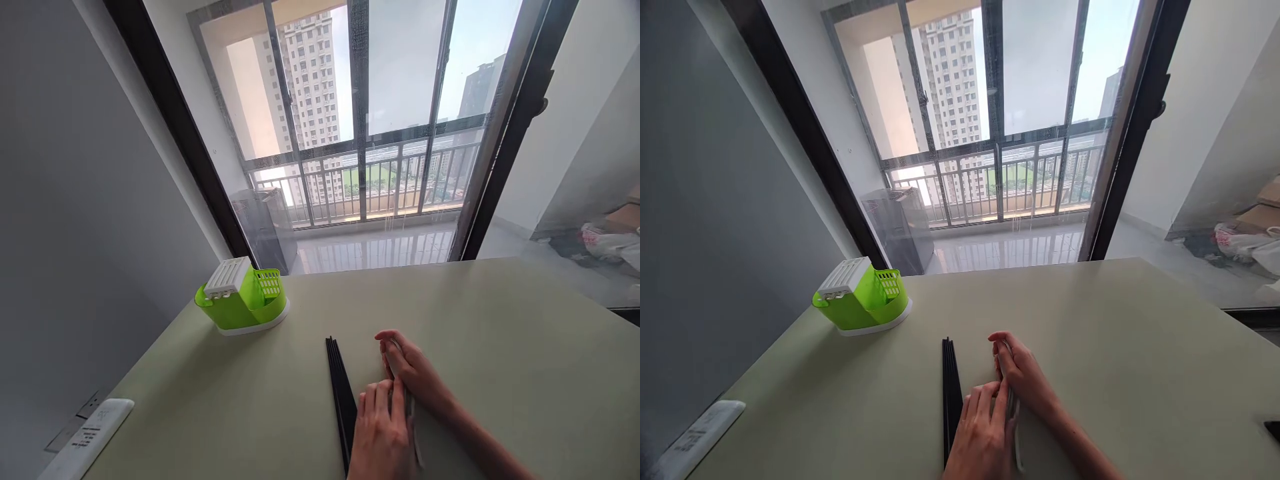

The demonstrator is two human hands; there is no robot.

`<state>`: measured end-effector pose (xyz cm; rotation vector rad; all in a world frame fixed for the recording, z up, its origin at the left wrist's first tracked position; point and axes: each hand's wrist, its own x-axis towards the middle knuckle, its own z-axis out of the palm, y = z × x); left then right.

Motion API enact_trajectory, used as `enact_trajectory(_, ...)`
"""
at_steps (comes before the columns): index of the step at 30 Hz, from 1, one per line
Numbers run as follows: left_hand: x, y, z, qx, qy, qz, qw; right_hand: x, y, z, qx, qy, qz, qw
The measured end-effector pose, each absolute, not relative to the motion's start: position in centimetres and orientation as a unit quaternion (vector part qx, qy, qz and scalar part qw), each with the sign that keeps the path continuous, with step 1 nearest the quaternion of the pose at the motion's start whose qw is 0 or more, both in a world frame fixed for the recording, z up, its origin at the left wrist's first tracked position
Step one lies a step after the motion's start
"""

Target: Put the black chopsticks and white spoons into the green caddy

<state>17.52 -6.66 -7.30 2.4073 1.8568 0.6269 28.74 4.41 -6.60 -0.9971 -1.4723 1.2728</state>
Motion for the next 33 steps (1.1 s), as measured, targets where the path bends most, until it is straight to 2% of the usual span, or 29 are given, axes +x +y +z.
enact_trajectory(5,14.4,-7.1,-6.8,0.744,0.625,0.223,-0.08,28.6,3.8,-6.2,-0.423,-0.656,0.442,0.442)
enact_trajectory(12,10.9,-7.8,-7.4,0.76,0.611,0.166,-0.15,28.7,3.6,-6.4,-0.372,-0.725,0.403,0.416)
enact_trajectory(18,8.7,-8.4,-8.1,0.803,0.557,0.121,-0.174,28.9,3.6,-7.0,-0.332,-0.773,0.384,0.38)
enact_trajectory(26,8.0,-9.2,-9.0,0.807,0.543,0.135,-0.191,28.6,3.1,-7.0,-0.316,-0.788,0.381,0.366)
enact_trajectory(29,7.2,-9.2,-6.8,0.817,0.537,0.144,-0.152,28.5,2.9,-7.1,-0.317,-0.793,0.371,0.365)
enact_trajectory(33,4.1,-7.3,-0.5,0.781,0.584,0.187,-0.121,28.4,2.9,-7.0,-0.321,-0.797,0.362,0.361)
